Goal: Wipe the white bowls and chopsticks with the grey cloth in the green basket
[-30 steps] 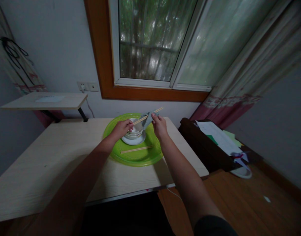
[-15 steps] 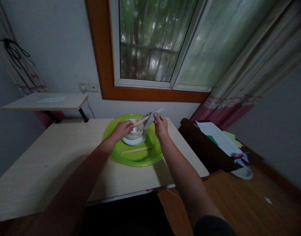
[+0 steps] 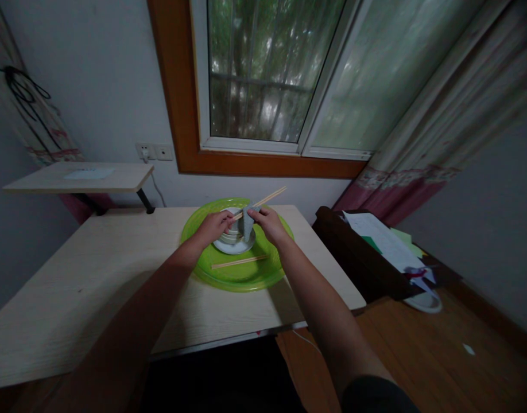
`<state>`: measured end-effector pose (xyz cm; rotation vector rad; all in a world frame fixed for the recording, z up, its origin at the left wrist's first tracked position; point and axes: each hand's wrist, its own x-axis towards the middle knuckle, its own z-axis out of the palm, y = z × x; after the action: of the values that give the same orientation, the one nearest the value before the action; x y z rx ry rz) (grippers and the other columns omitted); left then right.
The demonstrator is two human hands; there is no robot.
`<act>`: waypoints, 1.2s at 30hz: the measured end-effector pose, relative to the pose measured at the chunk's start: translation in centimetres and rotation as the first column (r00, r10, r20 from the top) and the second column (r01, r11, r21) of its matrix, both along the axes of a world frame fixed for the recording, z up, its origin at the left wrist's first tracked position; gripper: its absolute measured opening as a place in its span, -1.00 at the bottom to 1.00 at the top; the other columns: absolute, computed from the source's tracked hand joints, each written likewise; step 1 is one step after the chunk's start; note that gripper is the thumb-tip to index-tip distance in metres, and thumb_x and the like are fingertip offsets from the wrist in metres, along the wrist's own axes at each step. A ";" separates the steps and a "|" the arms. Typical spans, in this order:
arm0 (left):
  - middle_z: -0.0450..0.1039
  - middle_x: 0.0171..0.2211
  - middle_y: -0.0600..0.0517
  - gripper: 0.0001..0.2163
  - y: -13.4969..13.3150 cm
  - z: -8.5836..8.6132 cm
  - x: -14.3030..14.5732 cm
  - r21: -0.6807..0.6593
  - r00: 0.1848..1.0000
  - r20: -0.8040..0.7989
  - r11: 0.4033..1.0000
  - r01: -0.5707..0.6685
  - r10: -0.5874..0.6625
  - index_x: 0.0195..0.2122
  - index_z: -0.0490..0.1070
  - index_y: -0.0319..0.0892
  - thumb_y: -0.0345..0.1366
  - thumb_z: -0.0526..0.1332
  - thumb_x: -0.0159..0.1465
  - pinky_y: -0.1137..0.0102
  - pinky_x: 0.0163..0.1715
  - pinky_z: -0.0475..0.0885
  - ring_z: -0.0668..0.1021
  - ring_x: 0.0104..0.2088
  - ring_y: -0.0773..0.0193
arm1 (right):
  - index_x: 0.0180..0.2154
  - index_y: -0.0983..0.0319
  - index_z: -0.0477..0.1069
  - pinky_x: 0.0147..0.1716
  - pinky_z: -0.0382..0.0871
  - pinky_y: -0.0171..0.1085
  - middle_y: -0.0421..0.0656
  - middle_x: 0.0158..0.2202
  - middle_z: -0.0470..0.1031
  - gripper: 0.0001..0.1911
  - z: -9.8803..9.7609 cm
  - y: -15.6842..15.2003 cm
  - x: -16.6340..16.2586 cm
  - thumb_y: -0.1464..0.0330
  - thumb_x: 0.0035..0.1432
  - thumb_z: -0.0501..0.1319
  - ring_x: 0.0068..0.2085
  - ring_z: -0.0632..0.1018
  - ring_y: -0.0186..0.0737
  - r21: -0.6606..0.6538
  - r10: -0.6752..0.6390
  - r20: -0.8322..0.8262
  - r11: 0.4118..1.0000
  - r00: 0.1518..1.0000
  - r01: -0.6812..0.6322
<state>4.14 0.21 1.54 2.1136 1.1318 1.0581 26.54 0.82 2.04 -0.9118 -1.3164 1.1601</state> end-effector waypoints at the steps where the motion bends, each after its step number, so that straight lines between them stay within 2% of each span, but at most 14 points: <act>1: 0.52 -0.50 0.07 -0.78 0.0 0.0 0.0 -0.001 1.000 0.001 1.000 0.002 -0.002 -0.26 0.53 -0.15 -0.15 0.16 0.37 0.41 -0.38 0.40 0.55 -0.46 0.25 | -0.34 0.21 0.64 -0.26 0.42 -0.27 -0.21 -0.36 0.62 -0.56 0.0 0.0 0.0 -0.01 -0.08 0.51 -0.33 0.53 -0.25 0.001 0.004 0.011 1.000 1.000 -0.004; 3: 0.53 -0.48 0.07 -0.78 0.0 -0.1 0.0 -0.009 1.000 0.008 1.000 0.005 -0.005 -0.25 0.53 -0.15 -0.15 0.16 0.38 0.41 -0.38 0.41 0.55 -0.46 0.25 | -0.34 0.21 0.62 -0.26 0.43 -0.27 -0.22 -0.37 0.61 -0.57 0.1 0.0 0.1 0.00 -0.07 0.51 -0.33 0.53 -0.25 0.015 -0.037 -0.017 0.999 0.999 0.037; 5: 0.54 -0.47 0.07 -0.78 0.1 -0.1 0.0 -0.016 1.000 0.013 1.000 0.007 -0.007 -0.24 0.53 -0.15 -0.16 0.16 0.37 0.41 -0.38 0.41 0.56 -0.46 0.26 | -0.36 0.20 0.58 -0.27 0.42 -0.27 -0.23 -0.40 0.58 -0.58 0.4 0.2 0.4 0.00 -0.06 0.50 -0.33 0.52 -0.25 0.027 -0.128 -0.086 0.991 0.988 0.131; 9: 0.52 -0.49 0.07 -0.78 0.1 -0.2 0.0 -0.033 1.000 -0.001 0.999 0.004 -0.004 -0.26 0.53 -0.16 -0.16 0.17 0.37 0.41 -0.39 0.39 0.55 -0.47 0.26 | -0.40 0.18 0.49 -0.30 0.40 -0.27 -0.24 -0.43 0.53 -0.57 1.0 0.7 1.0 -0.01 -0.07 0.49 -0.34 0.51 -0.25 0.033 -0.309 -0.263 0.944 0.914 0.328; 12: 0.50 -0.51 0.08 -0.78 0.0 -0.2 0.1 -0.044 1.000 -0.011 0.999 -0.002 0.001 -0.24 0.54 -0.16 -0.16 0.17 0.36 0.41 -0.41 0.37 0.53 -0.50 0.26 | -0.43 0.17 0.46 -0.34 0.38 -0.28 -0.27 -0.46 0.50 -0.56 1.1 1.0 1.3 -0.01 -0.10 0.51 -0.38 0.47 -0.28 0.031 -0.336 -0.334 0.930 0.881 0.366; 16: 0.51 -0.51 0.08 -0.78 0.0 0.0 0.1 -0.045 1.000 -0.012 0.999 -0.002 0.001 -0.23 0.54 -0.16 -0.15 0.17 0.36 0.42 -0.42 0.36 0.53 -0.50 0.26 | -0.42 0.19 0.52 -0.35 0.38 -0.30 -0.26 -0.46 0.52 -0.57 0.7 0.9 1.1 0.00 -0.10 0.53 -0.40 0.46 -0.30 0.034 -0.262 -0.310 0.958 0.914 0.286; 20: 0.55 -0.47 0.06 -0.78 -0.2 0.2 0.0 -0.019 0.999 -0.027 1.000 -0.018 0.017 -0.24 0.54 -0.16 -0.15 0.18 0.35 0.41 -0.41 0.36 0.53 -0.50 0.26 | -0.35 0.20 0.62 -0.27 0.41 -0.27 -0.22 -0.37 0.61 -0.58 0.1 0.3 0.5 0.00 -0.07 0.52 -0.35 0.52 -0.26 0.036 -0.096 -0.127 0.994 0.987 0.101; 23: 0.54 -0.48 0.05 -0.76 -0.3 0.3 0.0 -0.011 0.999 -0.039 1.000 -0.011 0.011 -0.25 0.54 -0.16 -0.13 0.17 0.36 0.40 -0.40 0.35 0.53 -0.49 0.25 | -0.34 0.21 0.65 -0.24 0.42 -0.24 -0.19 -0.36 0.64 -0.56 -0.1 -0.1 0.0 0.00 -0.10 0.54 -0.34 0.54 -0.23 -0.013 0.026 0.000 1.000 1.000 -0.026; 26: 0.54 -0.49 0.05 -0.75 -0.3 0.4 0.1 -0.014 0.999 -0.033 1.000 -0.004 0.004 -0.24 0.54 -0.16 -0.12 0.17 0.36 0.40 -0.40 0.34 0.53 -0.49 0.25 | -0.35 0.21 0.65 -0.24 0.42 -0.24 -0.19 -0.37 0.64 -0.56 0.0 -0.3 -0.2 0.00 -0.11 0.54 -0.34 0.55 -0.23 -0.028 0.042 0.022 0.999 0.999 -0.042; 28: 0.54 -0.49 0.05 -0.75 -0.3 0.4 0.1 -0.015 1.000 -0.025 1.000 -0.007 0.006 -0.22 0.55 -0.16 -0.12 0.17 0.36 0.41 -0.41 0.34 0.52 -0.49 0.26 | -0.38 0.20 0.61 -0.26 0.41 -0.26 -0.21 -0.39 0.62 -0.56 0.4 -0.3 -0.1 -0.01 -0.10 0.54 -0.35 0.53 -0.24 -0.012 -0.021 -0.024 1.000 0.999 0.021; 30: 0.53 -0.49 0.06 -0.75 -0.3 0.4 0.1 -0.014 1.000 -0.029 1.000 -0.012 0.011 -0.22 0.55 -0.16 -0.13 0.18 0.36 0.41 -0.41 0.32 0.50 -0.50 0.27 | -0.43 0.19 0.54 -0.30 0.40 -0.27 -0.23 -0.44 0.57 -0.55 0.9 -0.3 0.1 -0.03 -0.10 0.53 -0.37 0.51 -0.25 0.004 -0.138 -0.120 0.990 0.983 0.140; 33: 0.53 -0.49 0.05 -0.75 -0.4 0.4 0.1 -0.014 0.999 -0.050 1.000 0.000 -0.001 -0.26 0.55 -0.17 -0.12 0.18 0.36 0.42 -0.41 0.31 0.51 -0.48 0.26 | -0.48 0.15 0.41 -0.33 0.39 -0.27 -0.28 -0.51 0.47 -0.52 1.8 -0.5 0.4 -0.04 -0.10 0.52 -0.40 0.47 -0.27 0.022 -0.294 -0.281 0.950 0.914 0.313; 36: 0.52 -0.50 0.06 -0.76 -0.4 0.3 0.0 -0.010 0.997 -0.070 1.000 0.018 -0.019 -0.28 0.54 -0.16 -0.14 0.17 0.36 0.42 -0.42 0.31 0.50 -0.48 0.27 | -0.50 0.13 0.33 -0.35 0.37 -0.27 -0.32 -0.56 0.38 -0.49 2.4 -0.7 0.6 -0.04 -0.09 0.52 -0.44 0.41 -0.29 0.026 -0.337 -0.345 0.930 0.876 0.367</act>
<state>4.18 -0.16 1.88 2.1649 1.1459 0.9747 27.15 0.16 4.45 -0.8045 -0.8725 0.9116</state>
